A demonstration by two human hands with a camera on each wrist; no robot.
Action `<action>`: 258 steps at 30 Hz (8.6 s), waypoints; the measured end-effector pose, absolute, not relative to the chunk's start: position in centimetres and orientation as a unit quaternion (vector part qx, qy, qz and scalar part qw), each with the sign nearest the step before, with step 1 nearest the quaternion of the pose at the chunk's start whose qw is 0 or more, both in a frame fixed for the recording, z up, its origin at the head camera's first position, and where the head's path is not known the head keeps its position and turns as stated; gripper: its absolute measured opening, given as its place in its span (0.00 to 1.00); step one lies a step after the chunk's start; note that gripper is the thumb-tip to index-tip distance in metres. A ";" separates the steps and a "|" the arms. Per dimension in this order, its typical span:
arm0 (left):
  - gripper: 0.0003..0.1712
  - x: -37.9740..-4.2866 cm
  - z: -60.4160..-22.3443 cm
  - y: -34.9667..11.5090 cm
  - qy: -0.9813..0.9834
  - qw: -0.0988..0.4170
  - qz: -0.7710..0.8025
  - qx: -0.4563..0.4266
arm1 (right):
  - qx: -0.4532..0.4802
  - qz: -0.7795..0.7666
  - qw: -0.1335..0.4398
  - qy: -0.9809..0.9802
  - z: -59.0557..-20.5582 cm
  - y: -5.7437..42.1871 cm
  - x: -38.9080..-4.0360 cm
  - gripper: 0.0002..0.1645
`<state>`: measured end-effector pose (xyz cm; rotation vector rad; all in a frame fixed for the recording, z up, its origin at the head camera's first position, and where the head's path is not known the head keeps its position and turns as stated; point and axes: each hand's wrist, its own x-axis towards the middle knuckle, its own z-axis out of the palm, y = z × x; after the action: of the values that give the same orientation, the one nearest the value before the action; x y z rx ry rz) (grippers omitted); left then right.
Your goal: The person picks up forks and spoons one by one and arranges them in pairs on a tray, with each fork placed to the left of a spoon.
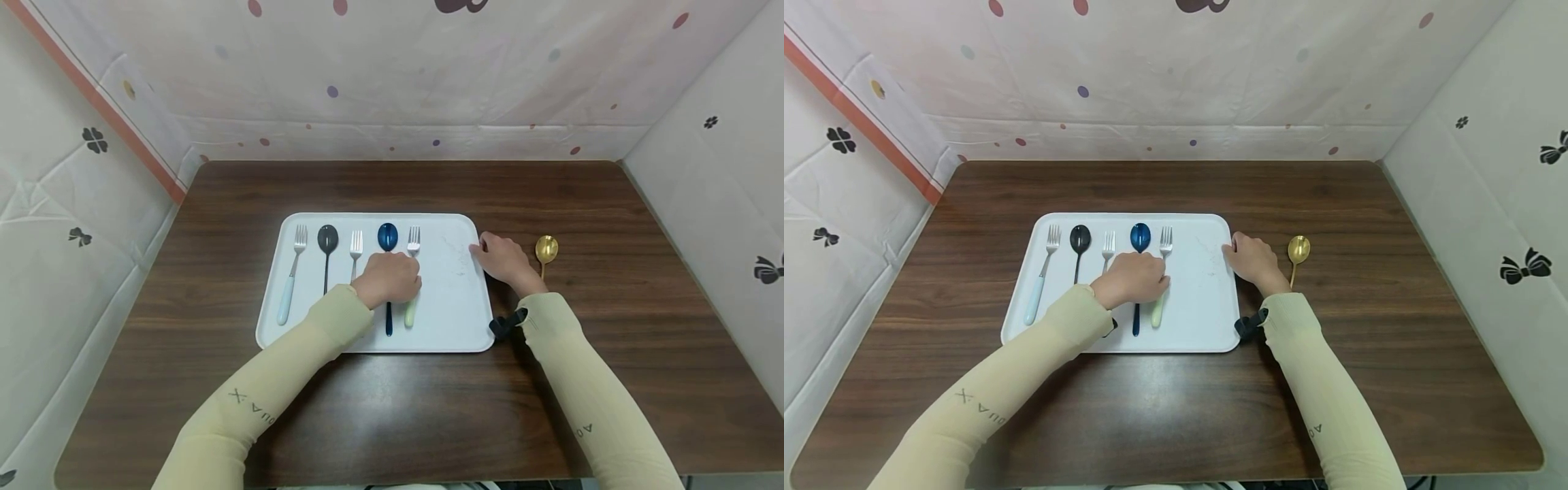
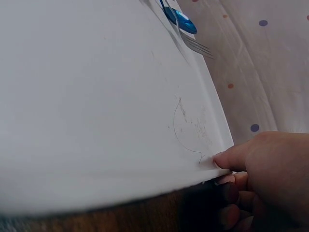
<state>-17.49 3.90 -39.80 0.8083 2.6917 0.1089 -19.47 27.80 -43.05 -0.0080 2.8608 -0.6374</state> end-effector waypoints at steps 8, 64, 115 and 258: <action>0.17 -17.6 -40.0 4.1 0.944 0.169 0.039 0.282 | -0.003 -0.213 0.102 0.972 -43.2 27.8 -19.5 0.22; 0.21 -17.2 -40.0 4.5 0.947 0.160 0.053 0.272 | 0.001 -0.221 0.106 0.970 -42.8 27.6 -19.2 0.21; 0.19 -18.3 -38.9 -3.2 0.966 0.118 0.063 0.220 | -0.004 -0.214 0.106 0.971 -42.9 27.5 -19.2 0.24; 0.24 -19.1 -39.8 -17.5 0.976 0.188 0.073 0.079 | -0.005 -0.228 0.074 0.971 -40.0 34.1 -15.6 0.30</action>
<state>-19.08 -17.48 -39.77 0.2225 2.7462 0.2041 -15.56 34.08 -39.98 -0.0151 2.9148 -0.6854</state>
